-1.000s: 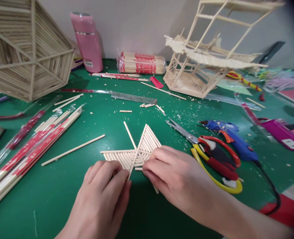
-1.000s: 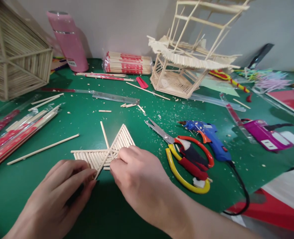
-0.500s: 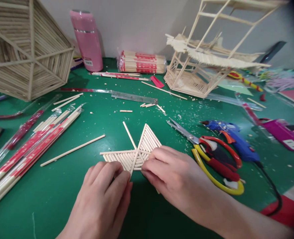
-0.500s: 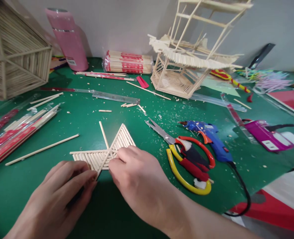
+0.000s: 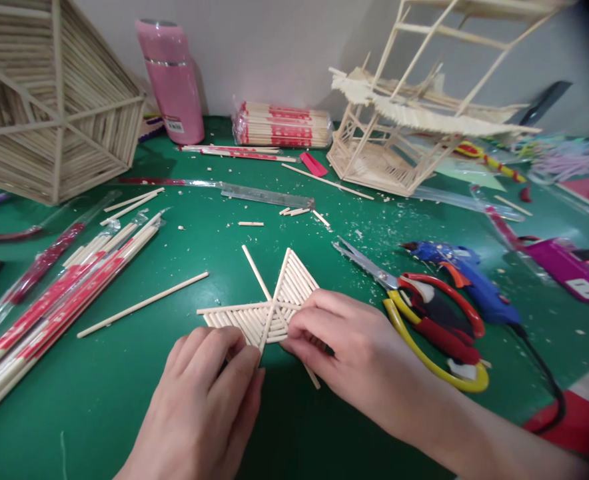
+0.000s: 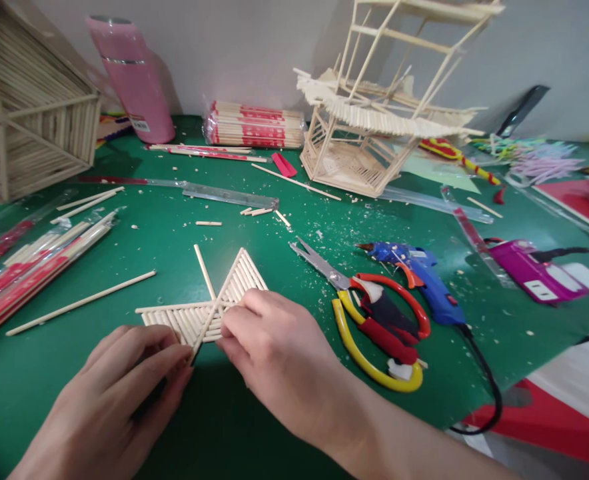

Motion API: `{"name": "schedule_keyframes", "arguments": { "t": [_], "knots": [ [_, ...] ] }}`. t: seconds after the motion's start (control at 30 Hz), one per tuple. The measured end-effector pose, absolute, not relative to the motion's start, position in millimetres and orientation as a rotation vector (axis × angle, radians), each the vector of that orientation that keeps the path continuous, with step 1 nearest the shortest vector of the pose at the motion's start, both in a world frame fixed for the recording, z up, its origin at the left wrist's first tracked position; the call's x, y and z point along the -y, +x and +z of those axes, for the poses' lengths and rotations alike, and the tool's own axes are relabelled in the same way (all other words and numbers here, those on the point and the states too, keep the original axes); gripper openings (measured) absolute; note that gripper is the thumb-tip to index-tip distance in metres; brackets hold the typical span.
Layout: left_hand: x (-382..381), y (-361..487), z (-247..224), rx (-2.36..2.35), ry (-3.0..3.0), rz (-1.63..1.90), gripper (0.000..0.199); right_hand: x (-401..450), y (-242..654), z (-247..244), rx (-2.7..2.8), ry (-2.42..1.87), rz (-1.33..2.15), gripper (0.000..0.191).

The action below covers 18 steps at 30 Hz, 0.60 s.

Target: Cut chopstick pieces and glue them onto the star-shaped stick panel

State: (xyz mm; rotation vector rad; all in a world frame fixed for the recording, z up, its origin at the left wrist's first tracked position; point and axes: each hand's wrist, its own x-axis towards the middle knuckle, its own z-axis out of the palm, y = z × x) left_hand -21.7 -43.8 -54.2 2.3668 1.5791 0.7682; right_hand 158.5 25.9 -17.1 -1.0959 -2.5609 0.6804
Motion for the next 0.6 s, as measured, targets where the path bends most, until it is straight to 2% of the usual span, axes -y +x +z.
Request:
{"name": "schedule_keyframes", "arguments": {
  "t": [0.13,0.4,0.6],
  "knots": [
    [44.5,-21.6,-55.2,-1.577,2.354,0.794,0.017,-28.8,157.9,-17.8,2.542,-1.123,0.702,0.014],
    [44.7,-16.9,-47.5,-1.673,2.490,0.567,0.043,-27.9,159.3,-19.9,2.533,-1.111,0.674,0.013],
    [43.6,-19.2,-48.8,-1.634,2.653,0.491,0.044,-23.8,166.3,-20.8,2.498,-1.114,0.724,0.009]
  ]
}}
